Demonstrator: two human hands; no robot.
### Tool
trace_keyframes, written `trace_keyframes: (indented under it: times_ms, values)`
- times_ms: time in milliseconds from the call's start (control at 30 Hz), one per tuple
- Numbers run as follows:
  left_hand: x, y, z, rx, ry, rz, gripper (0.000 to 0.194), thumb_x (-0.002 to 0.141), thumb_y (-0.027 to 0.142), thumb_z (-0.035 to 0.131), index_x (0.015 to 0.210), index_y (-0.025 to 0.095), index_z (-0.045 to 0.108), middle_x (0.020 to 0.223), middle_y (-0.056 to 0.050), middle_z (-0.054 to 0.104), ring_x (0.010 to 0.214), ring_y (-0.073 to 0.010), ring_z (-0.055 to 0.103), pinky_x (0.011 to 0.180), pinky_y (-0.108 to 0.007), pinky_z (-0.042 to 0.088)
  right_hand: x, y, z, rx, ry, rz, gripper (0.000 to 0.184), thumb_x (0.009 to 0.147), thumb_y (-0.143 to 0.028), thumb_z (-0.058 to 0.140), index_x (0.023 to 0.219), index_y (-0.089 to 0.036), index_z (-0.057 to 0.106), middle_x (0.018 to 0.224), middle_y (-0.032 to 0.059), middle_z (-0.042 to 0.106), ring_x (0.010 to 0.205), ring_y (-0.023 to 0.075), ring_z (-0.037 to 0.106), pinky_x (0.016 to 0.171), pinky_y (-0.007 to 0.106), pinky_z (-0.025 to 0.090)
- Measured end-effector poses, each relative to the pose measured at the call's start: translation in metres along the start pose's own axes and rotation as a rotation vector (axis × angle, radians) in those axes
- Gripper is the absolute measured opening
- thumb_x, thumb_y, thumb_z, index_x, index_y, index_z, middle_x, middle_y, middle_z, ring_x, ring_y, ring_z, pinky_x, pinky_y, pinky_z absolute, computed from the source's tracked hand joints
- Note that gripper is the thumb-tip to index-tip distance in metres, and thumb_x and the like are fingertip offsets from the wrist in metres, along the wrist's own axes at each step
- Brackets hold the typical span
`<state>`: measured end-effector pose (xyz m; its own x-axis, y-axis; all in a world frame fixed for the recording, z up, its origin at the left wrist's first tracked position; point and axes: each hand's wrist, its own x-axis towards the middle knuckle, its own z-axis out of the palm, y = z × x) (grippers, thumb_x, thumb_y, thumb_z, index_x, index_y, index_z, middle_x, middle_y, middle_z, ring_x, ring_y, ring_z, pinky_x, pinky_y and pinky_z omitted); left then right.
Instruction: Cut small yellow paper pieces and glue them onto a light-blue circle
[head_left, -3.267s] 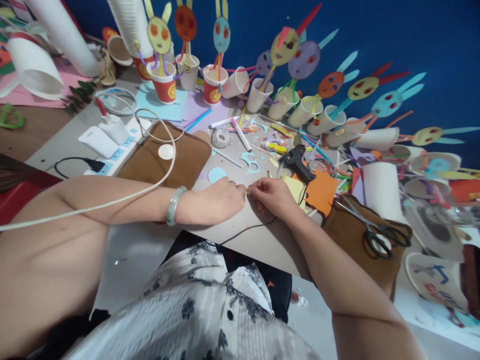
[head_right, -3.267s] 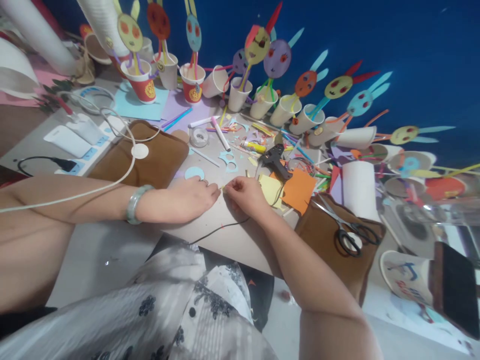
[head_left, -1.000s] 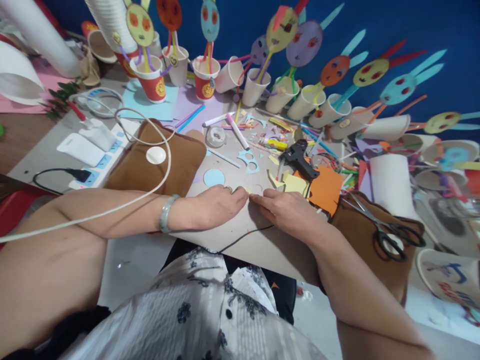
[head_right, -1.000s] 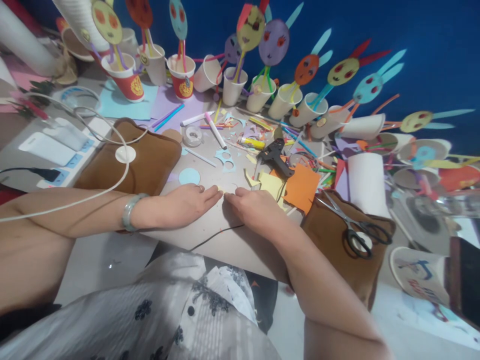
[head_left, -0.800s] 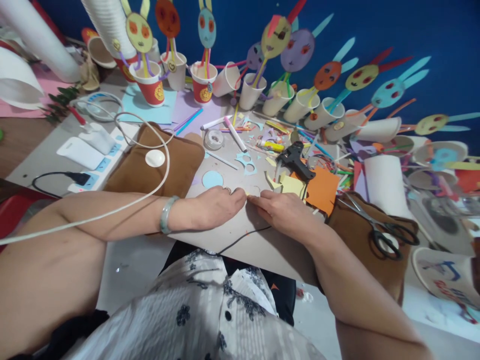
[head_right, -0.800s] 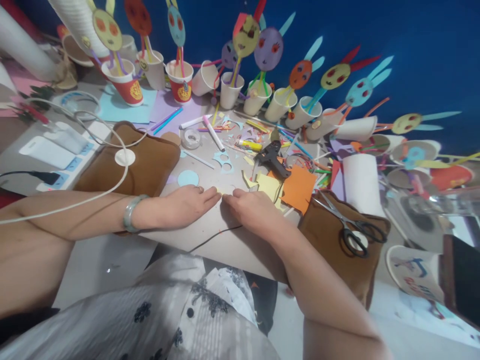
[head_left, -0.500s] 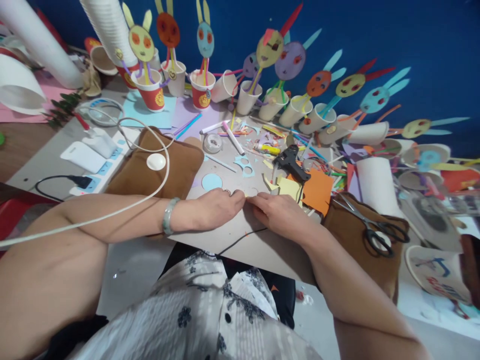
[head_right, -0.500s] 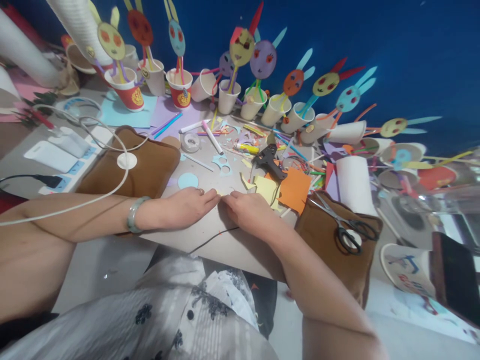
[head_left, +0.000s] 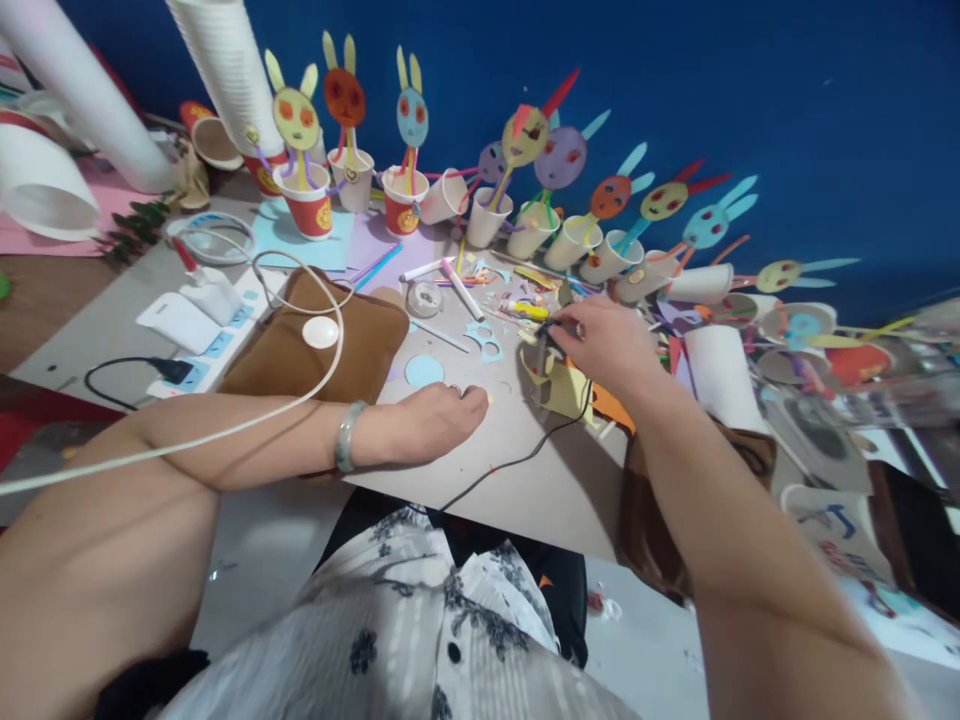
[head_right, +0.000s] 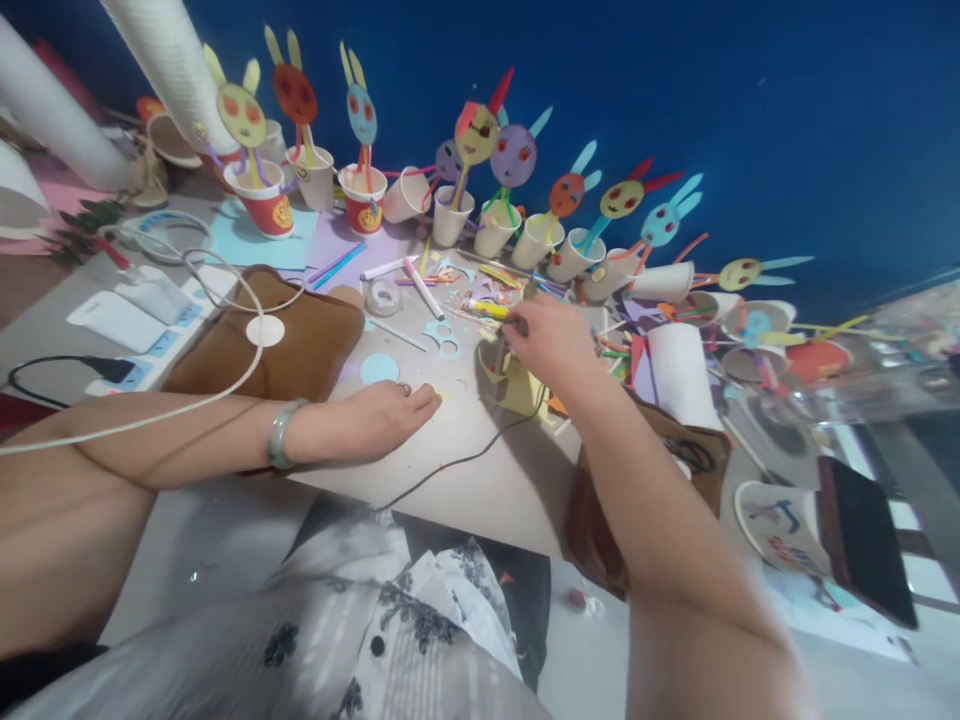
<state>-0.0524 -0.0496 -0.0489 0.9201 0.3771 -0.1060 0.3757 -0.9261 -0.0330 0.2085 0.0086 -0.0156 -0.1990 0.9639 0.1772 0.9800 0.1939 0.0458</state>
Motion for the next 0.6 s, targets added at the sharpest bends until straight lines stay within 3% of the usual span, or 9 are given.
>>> trace_keyframes:
  times_ms: [100,333,467,600]
  values:
    - [0.001,0.000,0.003,-0.023,0.033,-0.003,0.030,0.087,0.000,0.036,0.110,0.006,0.055,0.103,-0.015,0.059,0.073,-0.0203,0.062,0.060,-0.034,0.047,0.030,0.000,0.017,-0.084,-0.040,-0.088,0.031,0.091,-0.032,0.052,0.107,-0.015,0.073,0.109,0.0175,0.070,0.103,0.0320,0.062,0.078,0.038,0.045]
    - [0.001,0.001,0.009,0.010,0.079,-0.004,0.030,0.089,0.002,0.036,0.109,0.004,0.057,0.103,-0.017,0.058,0.078,-0.0225,0.064,0.057,-0.034,0.045,0.062,-0.004,0.039,-0.201,-0.177,-0.136,0.033,0.090,-0.027,0.049,0.104,-0.009,0.072,0.109,0.0231,0.068,0.103,0.0358,0.061,0.081,0.043,0.045]
    - [0.000,0.001,0.008,-0.004,0.091,-0.016,0.029,0.090,0.003,0.036,0.109,0.005,0.058,0.101,-0.017,0.058,0.079,-0.0222,0.065,0.058,-0.033,0.047,0.060,0.003,0.036,-0.102,-0.094,-0.047,0.027,0.086,-0.030,0.058,0.103,-0.011,0.069,0.103,0.0213,0.071,0.098,0.0370,0.062,0.082,0.045,0.045]
    - [0.000,0.001,0.009,-0.019,0.090,-0.018,0.029,0.090,0.002,0.037,0.109,0.005,0.058,0.102,-0.017,0.059,0.079,-0.0223,0.065,0.060,-0.034,0.048,0.048,0.009,0.029,0.180,0.027,0.102,0.022,0.078,-0.034,0.070,0.093,-0.019,0.066,0.088,0.0115,0.072,0.081,0.0291,0.064,0.073,0.041,0.048]
